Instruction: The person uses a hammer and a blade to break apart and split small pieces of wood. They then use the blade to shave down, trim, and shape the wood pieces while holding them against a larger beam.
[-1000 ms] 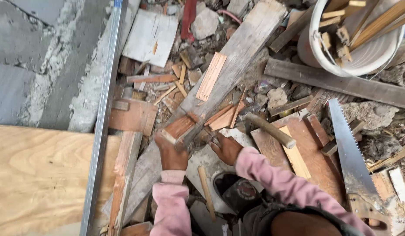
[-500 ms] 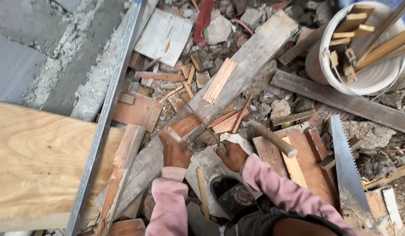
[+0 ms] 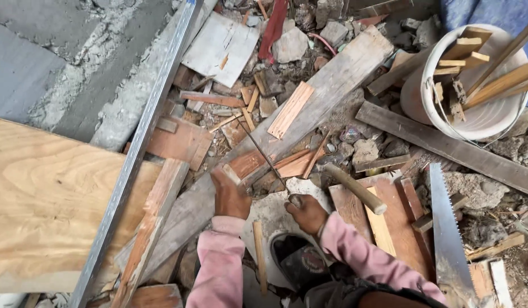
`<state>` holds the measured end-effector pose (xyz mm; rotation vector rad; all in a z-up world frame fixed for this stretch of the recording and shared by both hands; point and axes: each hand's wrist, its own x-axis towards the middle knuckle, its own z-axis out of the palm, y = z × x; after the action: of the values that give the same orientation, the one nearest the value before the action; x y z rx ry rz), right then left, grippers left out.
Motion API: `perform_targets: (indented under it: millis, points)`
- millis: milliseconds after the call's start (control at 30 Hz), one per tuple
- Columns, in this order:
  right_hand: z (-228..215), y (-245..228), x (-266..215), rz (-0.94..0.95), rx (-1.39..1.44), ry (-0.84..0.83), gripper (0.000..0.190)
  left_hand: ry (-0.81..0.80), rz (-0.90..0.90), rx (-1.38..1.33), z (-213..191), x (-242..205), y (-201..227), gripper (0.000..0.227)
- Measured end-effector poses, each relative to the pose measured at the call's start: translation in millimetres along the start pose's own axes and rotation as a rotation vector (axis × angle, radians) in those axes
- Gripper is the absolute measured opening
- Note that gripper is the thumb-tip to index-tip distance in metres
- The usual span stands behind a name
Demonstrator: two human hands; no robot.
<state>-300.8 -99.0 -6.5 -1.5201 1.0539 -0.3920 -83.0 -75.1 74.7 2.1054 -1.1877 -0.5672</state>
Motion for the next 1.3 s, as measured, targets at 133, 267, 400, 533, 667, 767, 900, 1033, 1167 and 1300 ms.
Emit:
perform_targets:
  millis: [133,267,400,533,667,767,900,1033,1167,1300]
  points:
    - [-30,-53,-20,-0.023,0.643,-0.108,0.014,-0.073,-0.141,0.006,-4,-4,2,0.057]
    - [-26,-76,-34,-0.459,0.831,0.261,0.012,-0.035,-0.106,-0.013,-8,-1,6,0.064]
    - [1,-43,-4,0.094,-0.045,0.007,0.013,-0.054,-0.145,0.006,1,-4,10,0.065]
    - [-23,-62,3,-0.183,-0.318,0.173,0.022,-0.056,-0.072,0.028,3,-7,-7,0.064]
    - [-59,-102,-36,0.193,-0.068,0.351,0.021,0.065,0.126,0.045,5,-5,-5,0.063]
    - [-19,-86,-50,-0.256,0.684,0.496,0.016,0.011,0.777,-0.135,-1,25,1,0.063]
    - [-9,-5,-33,-0.252,0.07,0.205,0.016,-0.131,-0.113,0.113,22,-10,-1,0.059]
    - [-1,-22,-1,-0.269,-0.274,0.144,0.026,0.013,0.04,0.182,31,-22,-27,0.085]
    - [-49,-92,-2,0.061,0.175,0.226,0.014,0.066,0.229,0.352,44,-2,-36,0.086]
    - [-29,-66,-15,-0.319,0.436,0.402,0.015,-0.008,-0.104,0.007,39,-6,-21,0.07]
